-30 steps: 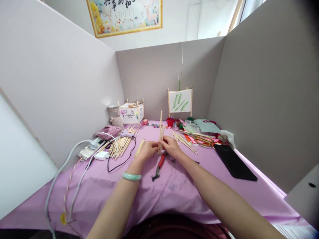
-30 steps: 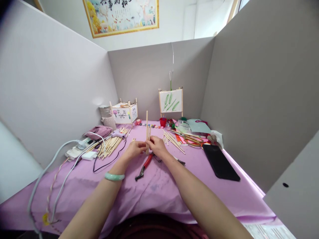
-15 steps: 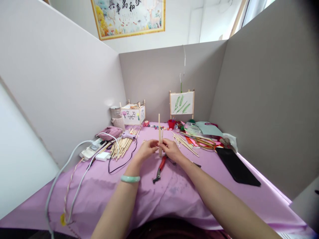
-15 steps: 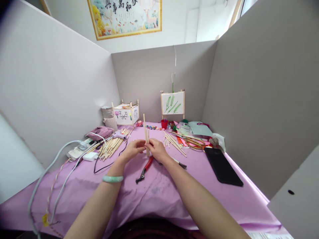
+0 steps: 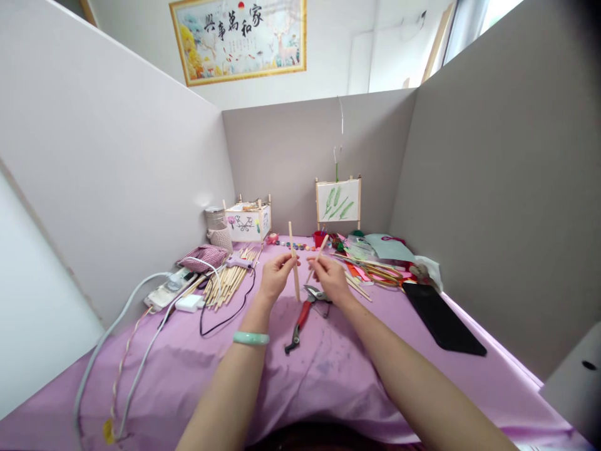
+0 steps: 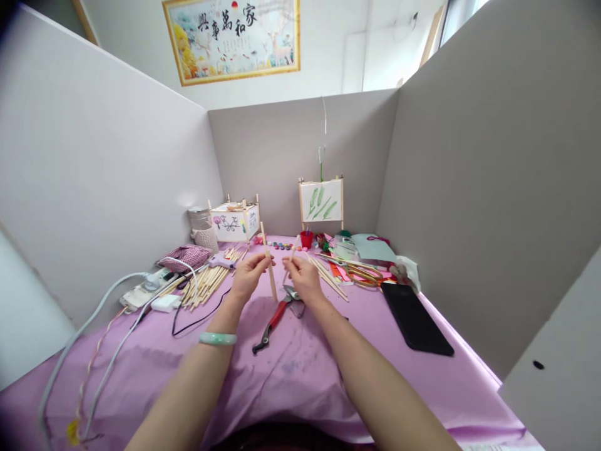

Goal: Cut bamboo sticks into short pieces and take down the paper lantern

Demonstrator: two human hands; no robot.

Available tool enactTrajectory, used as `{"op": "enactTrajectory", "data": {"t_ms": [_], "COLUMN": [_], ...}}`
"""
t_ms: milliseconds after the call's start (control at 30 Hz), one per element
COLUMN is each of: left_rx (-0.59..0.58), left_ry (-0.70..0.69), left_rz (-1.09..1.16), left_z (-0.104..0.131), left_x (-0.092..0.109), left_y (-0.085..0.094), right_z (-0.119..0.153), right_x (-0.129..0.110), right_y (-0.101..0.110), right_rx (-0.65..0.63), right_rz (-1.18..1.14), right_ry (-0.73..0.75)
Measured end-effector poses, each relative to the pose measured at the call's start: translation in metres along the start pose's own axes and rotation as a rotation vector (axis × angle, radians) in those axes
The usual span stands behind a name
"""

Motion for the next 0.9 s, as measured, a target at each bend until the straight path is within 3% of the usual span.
{"op": "enactTrajectory", "data": {"t_ms": [67, 100, 167, 233, 467, 733, 900], "left_rx": [0.046, 0.061, 0.07, 0.063, 0.044, 0.084, 0.122], "left_ry": [0.017, 0.027, 0.048, 0.062, 0.059, 0.033, 0.024], "left_rz": [0.066, 0.097, 0.145, 0.173, 0.182, 0.22, 0.294], "left_z": [0.003, 0.004, 0.006, 0.007, 0.009, 0.009, 0.008], "left_x": [-0.004, -0.006, -0.007, -0.007, -0.005, -0.01, -0.006], "left_y": [0.003, 0.004, 0.003, 0.002, -0.001, 0.0, 0.002], "right_z": [-0.005, -0.007, -0.011, -0.011, -0.006, 0.018, 0.021], "right_x": [0.002, 0.005, 0.016, 0.027, 0.026, 0.016, 0.018], "right_y": [0.022, 0.03, 0.037, 0.038, 0.037, 0.036, 0.029], "right_rx": [0.172, 0.201, 0.139, 0.043, -0.062, -0.461, -0.481], "right_rz": [0.153, 0.302, 0.595, 0.74, 0.85, 0.937, 0.895], "right_ry": [0.014, -0.01, -0.107, -0.18, -0.256, -0.31, -0.249]}}
Point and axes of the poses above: each hand's wrist, its own z-axis away from the middle knuckle, its own y-axis out of the back of the hand, x = y × z, the point moved 4 cm from there along -z, towards the middle knuckle, and after that the axes turned 14 degrees about -y, right-handed, at the moved point
